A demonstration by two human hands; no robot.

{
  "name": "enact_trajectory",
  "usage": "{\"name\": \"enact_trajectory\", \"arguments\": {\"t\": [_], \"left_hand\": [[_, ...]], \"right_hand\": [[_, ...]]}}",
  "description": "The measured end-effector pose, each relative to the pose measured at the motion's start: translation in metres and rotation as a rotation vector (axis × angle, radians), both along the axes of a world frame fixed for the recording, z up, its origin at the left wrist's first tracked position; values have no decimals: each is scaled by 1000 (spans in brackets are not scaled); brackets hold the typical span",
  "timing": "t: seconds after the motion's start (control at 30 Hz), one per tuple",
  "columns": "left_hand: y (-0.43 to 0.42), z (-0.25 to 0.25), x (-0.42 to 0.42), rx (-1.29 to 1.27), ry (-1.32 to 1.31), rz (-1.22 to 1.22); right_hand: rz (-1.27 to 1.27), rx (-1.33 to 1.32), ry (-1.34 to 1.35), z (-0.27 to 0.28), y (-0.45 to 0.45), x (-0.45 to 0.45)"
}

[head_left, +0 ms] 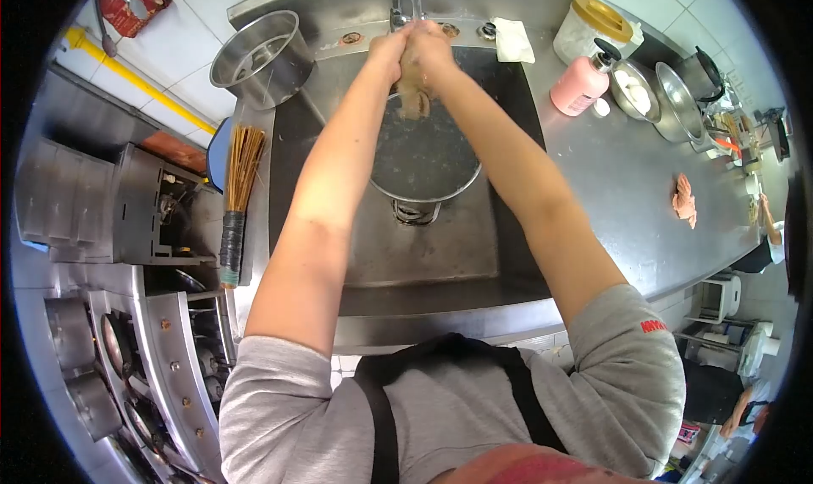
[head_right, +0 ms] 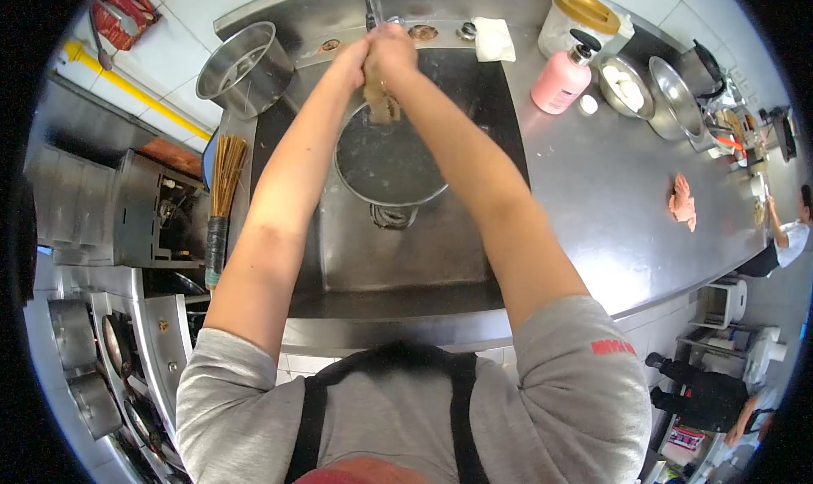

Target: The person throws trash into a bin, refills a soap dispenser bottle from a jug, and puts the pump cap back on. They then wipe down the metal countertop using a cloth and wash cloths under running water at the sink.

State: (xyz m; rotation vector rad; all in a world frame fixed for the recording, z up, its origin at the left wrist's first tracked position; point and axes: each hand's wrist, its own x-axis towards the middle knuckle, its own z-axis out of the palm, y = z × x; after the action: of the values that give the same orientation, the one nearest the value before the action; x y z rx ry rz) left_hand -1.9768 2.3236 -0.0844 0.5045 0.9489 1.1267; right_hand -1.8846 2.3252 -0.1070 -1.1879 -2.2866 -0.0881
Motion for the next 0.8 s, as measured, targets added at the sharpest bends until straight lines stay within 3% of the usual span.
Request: {"name": "enact_trajectory", "arguments": {"t": [0.03, 0.07, 0.1, 0.13, 0.2, 0.27, 0.33, 0.37, 0.4, 0.47, 0.5, 0.53, 0.6, 0.63, 0.67, 0.77, 0.8], "left_hand": [[23, -38, -7, 34, 81, 97], [20, -38, -6, 70, 163, 193], [14, -41, -2, 127, -19, 126], [10, -42, 1, 127, -11, 127], [3, -29, 7, 125, 145, 77], [2, -19, 7, 118, 210, 53], [7, -11, -8, -22, 133, -24], [-2, 3, -10, -19, 218, -52], [-6, 18, -12, -19, 219, -51], [-8, 38, -13, -57, 573, -280], [0, 38, -13, -7, 616, -332], [4, 41, -13, -8, 618, -330], [7, 48, -13, 118, 336, -161], [6, 49, -14, 147, 217, -93], [2, 45, -17, 145, 223, -88], [-21, 29, -8, -215, 359, -9], [-20, 10, -6, -225, 265, -8]], "right_hand": [[-119, -228, 514, 11, -11, -19], [-237, -456, 1029, 12, -11, -28], [-264, -312, 947, 8, -10, -26], [-262, -315, 954, 7, -8, -22], [-517, -442, 1044, 7, -2, -13], [-431, -378, 968, 3, -8, -9], [-167, -489, 756, 12, -15, 0], [-87, -583, 581, 15, -3, 10], [-86, -583, 582, 23, -10, 13], [335, -869, 1144, 34, -21, 19], [470, -967, 1145, 23, -16, 18], [473, -968, 1146, 16, -16, 18], [426, -1010, 786, 17, -25, 17], [-25, -1040, 758, 20, -26, 16], [-17, -1043, 760, 15, -14, 14], [-81, -610, 565, 9, 11, 8], [-80, -605, 563, 15, 2, 4]]}}
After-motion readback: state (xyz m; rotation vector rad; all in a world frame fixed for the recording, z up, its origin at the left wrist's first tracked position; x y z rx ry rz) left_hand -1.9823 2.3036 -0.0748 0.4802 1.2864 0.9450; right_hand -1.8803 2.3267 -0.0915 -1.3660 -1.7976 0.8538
